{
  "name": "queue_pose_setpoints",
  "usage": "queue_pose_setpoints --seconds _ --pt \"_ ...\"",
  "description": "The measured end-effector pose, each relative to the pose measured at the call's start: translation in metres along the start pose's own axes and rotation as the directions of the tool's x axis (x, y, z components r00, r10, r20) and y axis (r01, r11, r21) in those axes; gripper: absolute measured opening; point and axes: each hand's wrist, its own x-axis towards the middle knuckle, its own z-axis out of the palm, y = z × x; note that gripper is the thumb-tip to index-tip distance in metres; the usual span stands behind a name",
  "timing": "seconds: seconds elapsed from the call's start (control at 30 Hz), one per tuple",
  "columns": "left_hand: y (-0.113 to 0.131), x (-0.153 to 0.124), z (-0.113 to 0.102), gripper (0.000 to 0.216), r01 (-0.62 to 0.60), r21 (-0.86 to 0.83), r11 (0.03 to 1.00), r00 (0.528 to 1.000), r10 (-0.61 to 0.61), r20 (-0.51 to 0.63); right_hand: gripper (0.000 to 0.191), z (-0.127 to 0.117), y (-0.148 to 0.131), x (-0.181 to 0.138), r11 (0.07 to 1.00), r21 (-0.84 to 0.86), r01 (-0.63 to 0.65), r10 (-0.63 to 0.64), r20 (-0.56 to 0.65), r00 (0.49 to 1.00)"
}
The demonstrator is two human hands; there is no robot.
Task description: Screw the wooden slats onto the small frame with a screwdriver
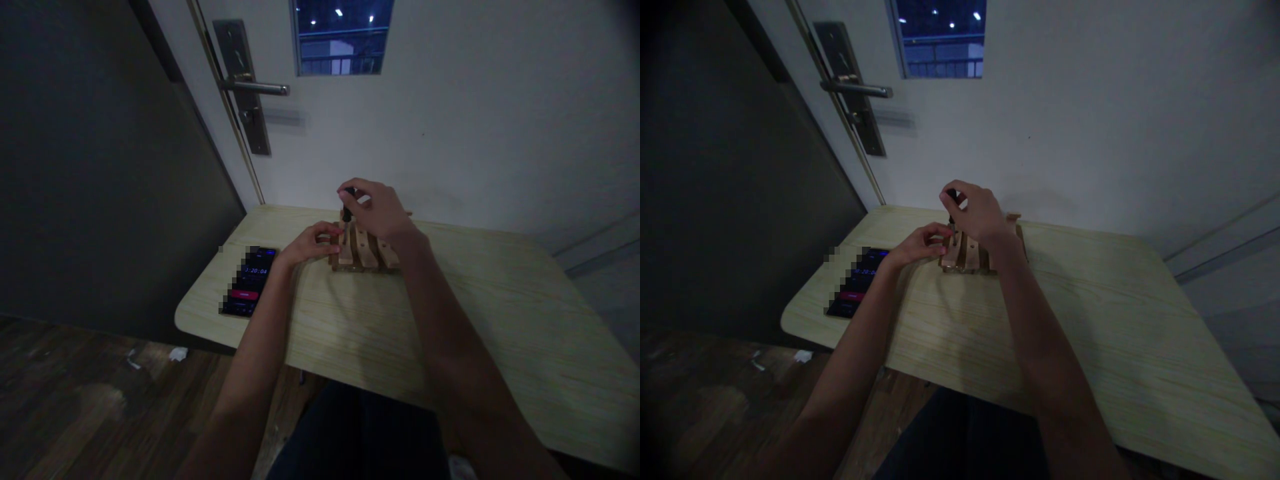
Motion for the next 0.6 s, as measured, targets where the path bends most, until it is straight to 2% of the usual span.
queue_pose_setpoints --seconds 0.17,0.27,0.43,0.6 --pt "0.0009 -0.0011 -0.0001 0.052 0.001 0.015 1.000 1.000 -0.001 0.005 0.026 -0.0040 -0.0043 0.0007 0.998 0.048 -0.050 0.049 0.022 0.999" --pt "0.0011 -0.0012 0.0003 0.052 -0.004 0.009 1.000 1.000 0.004 0.006 0.030 -0.0045 -0.0056 0.0006 0.999 0.013 -0.038 0.038 0.015 0.999" --pt "0.0008 -0.0005 0.0001 0.054 -0.003 0.002 1.000 1.000 0.003 0.007 0.014 -0.0029 -0.0027 0.0020 0.999 0.000 -0.054 0.054 0.000 0.999" --pt "-0.0021 0.0002 0.0000 0.054 -0.009 0.002 1.000 1.000 0.009 -0.001 0.018 -0.0016 -0.0006 0.0020 0.999 0.002 -0.053 0.053 -0.023 0.998"
